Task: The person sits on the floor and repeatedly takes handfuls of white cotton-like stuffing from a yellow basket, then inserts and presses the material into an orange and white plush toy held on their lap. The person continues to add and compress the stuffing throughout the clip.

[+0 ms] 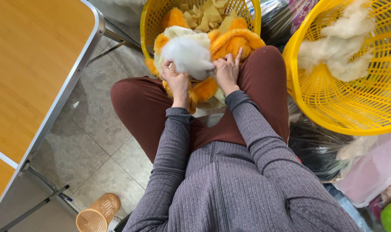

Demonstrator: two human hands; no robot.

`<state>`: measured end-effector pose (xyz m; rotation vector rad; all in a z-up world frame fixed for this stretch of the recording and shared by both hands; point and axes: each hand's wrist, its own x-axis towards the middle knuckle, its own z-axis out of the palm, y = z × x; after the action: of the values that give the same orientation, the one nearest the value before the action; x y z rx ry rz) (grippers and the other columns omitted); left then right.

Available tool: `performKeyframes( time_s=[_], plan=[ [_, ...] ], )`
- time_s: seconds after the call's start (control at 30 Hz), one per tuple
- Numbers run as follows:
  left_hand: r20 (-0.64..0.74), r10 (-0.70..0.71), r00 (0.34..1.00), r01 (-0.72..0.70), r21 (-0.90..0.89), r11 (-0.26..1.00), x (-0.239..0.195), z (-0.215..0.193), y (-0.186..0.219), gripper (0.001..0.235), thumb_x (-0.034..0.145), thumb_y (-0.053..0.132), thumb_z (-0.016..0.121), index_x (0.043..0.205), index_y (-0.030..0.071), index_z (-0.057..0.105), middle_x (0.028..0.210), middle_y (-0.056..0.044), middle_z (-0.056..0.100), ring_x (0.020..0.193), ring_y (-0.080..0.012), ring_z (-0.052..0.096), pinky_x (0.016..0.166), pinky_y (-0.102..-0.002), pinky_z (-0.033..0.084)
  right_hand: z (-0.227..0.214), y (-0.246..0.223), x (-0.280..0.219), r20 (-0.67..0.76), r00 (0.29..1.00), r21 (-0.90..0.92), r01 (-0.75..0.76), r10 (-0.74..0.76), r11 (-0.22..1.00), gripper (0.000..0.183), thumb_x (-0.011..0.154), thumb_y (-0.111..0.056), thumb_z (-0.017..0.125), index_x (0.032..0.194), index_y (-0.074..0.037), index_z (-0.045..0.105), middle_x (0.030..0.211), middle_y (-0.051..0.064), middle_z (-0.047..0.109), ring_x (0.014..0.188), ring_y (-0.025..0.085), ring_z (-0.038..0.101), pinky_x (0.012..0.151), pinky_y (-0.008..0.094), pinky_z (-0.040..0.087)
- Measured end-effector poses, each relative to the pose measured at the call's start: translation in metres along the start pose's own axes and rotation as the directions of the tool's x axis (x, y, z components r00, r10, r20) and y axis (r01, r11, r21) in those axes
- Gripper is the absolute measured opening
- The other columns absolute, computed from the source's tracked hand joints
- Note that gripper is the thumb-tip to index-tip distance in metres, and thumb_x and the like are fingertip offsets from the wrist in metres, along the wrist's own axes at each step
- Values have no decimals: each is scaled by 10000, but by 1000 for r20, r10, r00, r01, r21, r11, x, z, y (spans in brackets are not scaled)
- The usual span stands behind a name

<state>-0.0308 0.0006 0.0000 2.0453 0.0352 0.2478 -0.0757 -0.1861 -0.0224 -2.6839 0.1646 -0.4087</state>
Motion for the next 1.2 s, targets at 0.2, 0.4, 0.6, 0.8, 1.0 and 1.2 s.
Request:
performKeyframes(
  time_s=[0.2, 0.4, 0.6, 0.8, 1.0, 1.2],
  plan=[
    [-34, -177, 984, 155, -346, 925, 9, -11, 15, 391, 888, -67, 573, 1252, 55, 652, 1352, -99, 533, 1303, -317, 480, 1126, -413, 446, 10, 15, -4, 100, 982, -13, -157, 158, 987, 125, 815, -89, 695, 833, -127, 813, 810, 77, 725, 1043, 308, 595, 1214, 667, -31],
    [-104, 51, 993, -59, -79, 995, 40, -64, 31, 518, 902, -119, 606, 1397, 27, 563, 1545, -190, 364, 1499, -356, 246, 1280, -524, 169, -11, 5, 1, 182, 971, -27, -152, 154, 988, 172, 869, -92, 691, 1024, -100, 765, 1013, 52, 739, 1171, 318, 573, 1237, 698, -53],
    [79, 279, 957, -286, 116, 951, 26, -56, 68, 427, 723, -115, 558, 1102, 39, 681, 1534, -208, 436, 1552, -406, 169, 1295, -585, 54, -64, -41, 1, 48, 998, 406, 15, -37, 914, 850, 793, -221, 833, 1504, -114, 380, 1423, 97, 511, 1385, 368, 466, 1217, 658, -42],
    [336, 433, 836, -484, 80, 872, 8, -50, 114, 225, 731, 113, 767, 939, 66, 698, 1479, -193, 462, 1578, -424, 125, 1268, -679, -39, -94, -57, 0, -141, 975, 341, 211, -172, 916, 684, 814, -257, 902, 1407, -151, 579, 1371, 43, 633, 1313, 275, 571, 1316, 605, 47],
    [360, 487, 795, -458, -170, 873, 8, -58, 133, 276, 844, 275, 841, 1059, 115, 772, 1637, -169, 382, 1584, -424, 151, 1288, -620, 49, -95, 6, -5, -456, 885, 332, 78, 88, 940, 338, 888, -137, 841, 1193, -111, 696, 1217, 93, 696, 1300, 305, 600, 1292, 493, 282],
    [257, 373, 892, -335, -180, 925, 10, -66, 127, 231, 930, 246, 807, 1127, 132, 765, 1671, -137, 397, 1611, -381, 213, 1343, -532, 179, -175, 139, 0, -464, 404, 857, -21, 788, 515, 705, 922, -171, 858, 1455, -6, 428, 1419, 204, 585, 1281, 308, 567, 1150, 467, 446]
  ],
)
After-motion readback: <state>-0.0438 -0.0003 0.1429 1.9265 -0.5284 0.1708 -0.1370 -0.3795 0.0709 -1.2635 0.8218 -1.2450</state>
